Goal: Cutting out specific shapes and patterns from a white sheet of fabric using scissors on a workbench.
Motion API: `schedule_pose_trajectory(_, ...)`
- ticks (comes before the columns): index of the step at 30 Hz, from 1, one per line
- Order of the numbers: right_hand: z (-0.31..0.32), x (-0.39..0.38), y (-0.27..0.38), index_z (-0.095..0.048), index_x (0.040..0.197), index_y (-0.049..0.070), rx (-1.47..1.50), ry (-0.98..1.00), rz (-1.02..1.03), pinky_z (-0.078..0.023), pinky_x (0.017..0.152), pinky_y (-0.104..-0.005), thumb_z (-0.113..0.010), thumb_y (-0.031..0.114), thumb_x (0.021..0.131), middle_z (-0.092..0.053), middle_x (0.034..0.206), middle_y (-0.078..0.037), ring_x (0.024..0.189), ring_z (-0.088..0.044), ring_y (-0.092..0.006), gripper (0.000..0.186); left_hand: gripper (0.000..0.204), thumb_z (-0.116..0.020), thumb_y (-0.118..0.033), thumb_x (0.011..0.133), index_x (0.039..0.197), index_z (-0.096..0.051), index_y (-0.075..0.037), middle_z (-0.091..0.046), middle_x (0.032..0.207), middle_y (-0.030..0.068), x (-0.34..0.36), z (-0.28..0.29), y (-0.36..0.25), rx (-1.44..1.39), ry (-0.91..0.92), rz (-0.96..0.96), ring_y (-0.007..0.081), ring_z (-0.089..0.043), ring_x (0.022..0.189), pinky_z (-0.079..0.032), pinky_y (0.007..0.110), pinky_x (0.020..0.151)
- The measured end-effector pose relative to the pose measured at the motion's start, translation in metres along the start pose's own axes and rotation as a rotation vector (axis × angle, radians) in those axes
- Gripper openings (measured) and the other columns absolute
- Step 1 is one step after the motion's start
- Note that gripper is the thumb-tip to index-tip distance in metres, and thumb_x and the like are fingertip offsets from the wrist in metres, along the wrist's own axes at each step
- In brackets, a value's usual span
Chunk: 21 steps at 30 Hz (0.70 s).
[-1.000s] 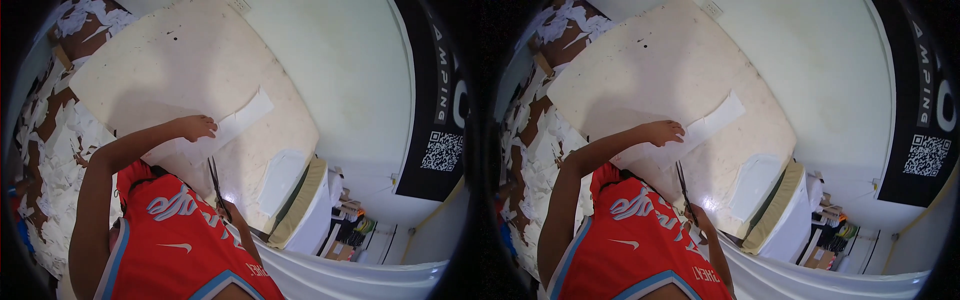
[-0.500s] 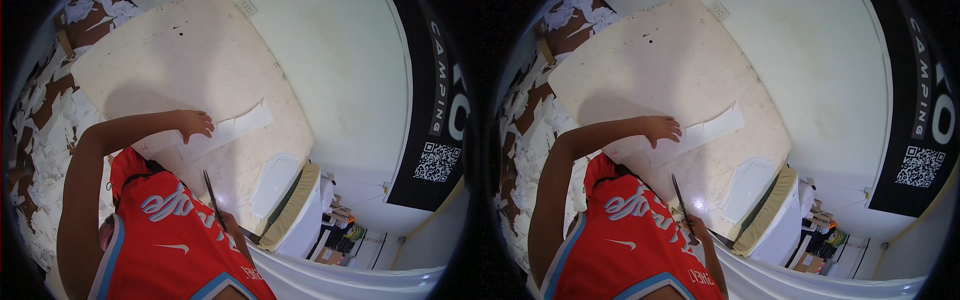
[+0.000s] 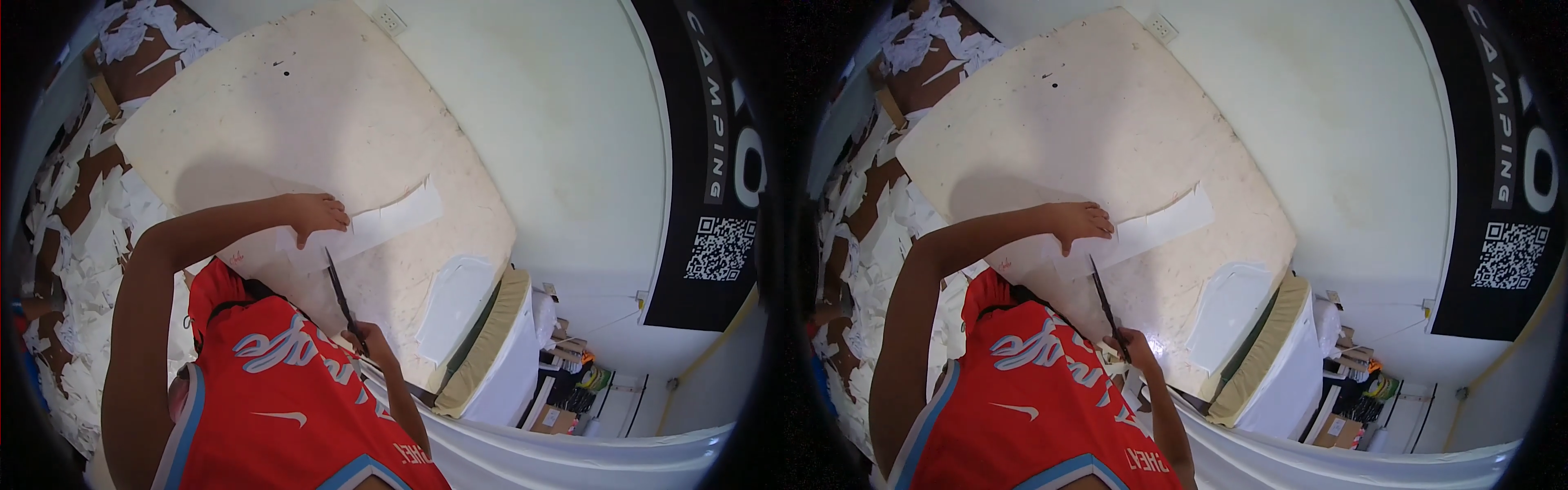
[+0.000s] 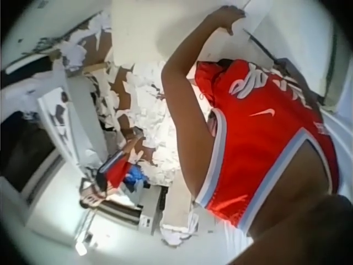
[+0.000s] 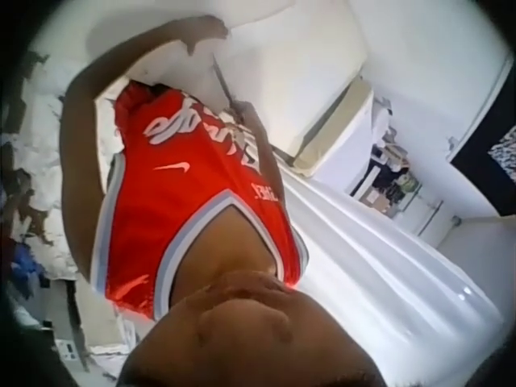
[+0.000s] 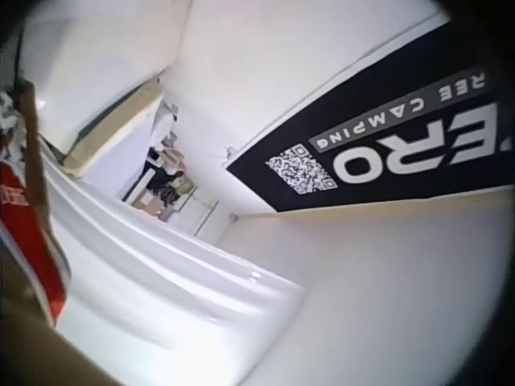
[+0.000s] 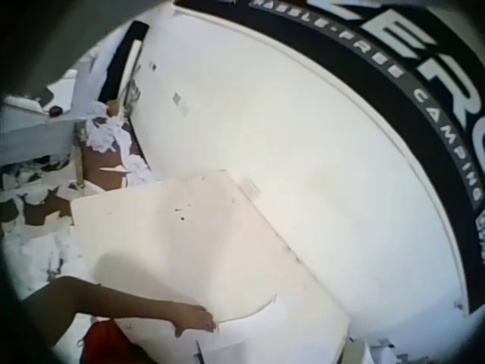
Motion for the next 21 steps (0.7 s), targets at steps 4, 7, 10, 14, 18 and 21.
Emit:
schedule_pose_trajectory(4, -0.008, -0.020, -0.028, -0.060, 0.075, 0.004, 0.146, 0.008, -0.070, -0.039, 0.048, -0.0243, -0.073, 0.034, 0.085, -0.050, 0.058, 0.003, 0.052, -0.049, -0.0060, 0.034, 0.101, -0.088, -0.031, 0.050, 0.139, -0.043, -0.011, -0.039, 0.146, 0.0068, -0.001, 0.000, 0.001, 0.001, 0.001, 0.003, 0.0283, -0.029, 0.138, -0.021, 0.044, 0.115)
schedule_pose_trajectory(7, -0.012, -0.042, -0.051, -0.060, 0.082, 0.003, 0.264, 0.068, 0.067, -0.040, 0.050, -0.0241, -0.071, 0.031, 0.087, -0.053, 0.064, 0.002, 0.055, -0.050, -0.0059, 0.030, 0.101, -0.088, -0.030, 0.050, 0.139, -0.043, -0.011, -0.039, 0.145, 0.0064, -0.003, 0.005, 0.001, -0.002, -0.032, -0.004, 0.0268, -0.030, 0.137, -0.021, 0.044, 0.116)
schedule_pose_trajectory(10, -0.007, -0.057, -0.074, -0.058, 0.085, 0.003, 0.277, 0.095, 0.074, -0.040, 0.052, -0.0249, -0.065, 0.029, 0.090, -0.053, 0.068, 0.001, 0.058, -0.050, -0.0071, 0.027, 0.101, -0.088, -0.030, 0.050, 0.138, -0.043, -0.011, -0.039, 0.145, 0.0060, -0.006, 0.003, 0.003, -0.022, -0.075, -0.022, 0.0268, -0.030, 0.137, -0.021, 0.044, 0.116)
schedule_pose_trajectory(14, 0.009, -0.041, -0.070, -0.058, 0.084, 0.004, 0.386, 0.086, 0.128, -0.039, 0.052, -0.0252, -0.061, 0.028, 0.092, -0.053, 0.068, 0.001, 0.057, -0.048, -0.0073, 0.026, 0.101, -0.088, -0.029, 0.050, 0.139, -0.043, -0.011, -0.038, 0.146, 0.0060, -0.004, 0.004, 0.002, -0.015, -0.049, -0.014, 0.0266, -0.030, 0.138, -0.020, 0.044, 0.116)
schedule_pose_trajectory(18, 0.027, -0.004, -0.033, -0.055, 0.079, 0.003, 0.177, 0.006, 0.058, -0.043, 0.051, -0.0274, -0.062, 0.023, 0.089, -0.052, 0.065, 0.000, 0.054, -0.052, -0.0098, 0.023, 0.102, -0.088, -0.028, 0.049, 0.139, -0.043, -0.011, -0.038, 0.146, 0.0066, -0.005, 0.006, 0.002, -0.033, -0.066, -0.014, 0.0277, -0.029, 0.138, -0.020, 0.044, 0.116)
schedule_pose_trajectory(21, 0.035, -0.001, 0.003, -0.057, 0.073, 0.006, -0.009, -0.106, 0.016, -0.041, 0.047, -0.0242, -0.066, 0.029, 0.088, -0.052, 0.060, 0.001, 0.050, -0.050, -0.0076, 0.030, 0.102, -0.089, -0.027, 0.049, 0.139, -0.044, -0.011, -0.039, 0.146, 0.0071, -0.004, 0.002, 0.002, -0.043, -0.070, 0.010, 0.0288, -0.029, 0.138, -0.021, 0.043, 0.115)
Point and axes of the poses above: each hand's wrist, its own x-axis towards the middle knuckle, its own z-axis out of the back of the hand, y = z × x, the point moved 10 cm from there along x, towards the middle knuckle
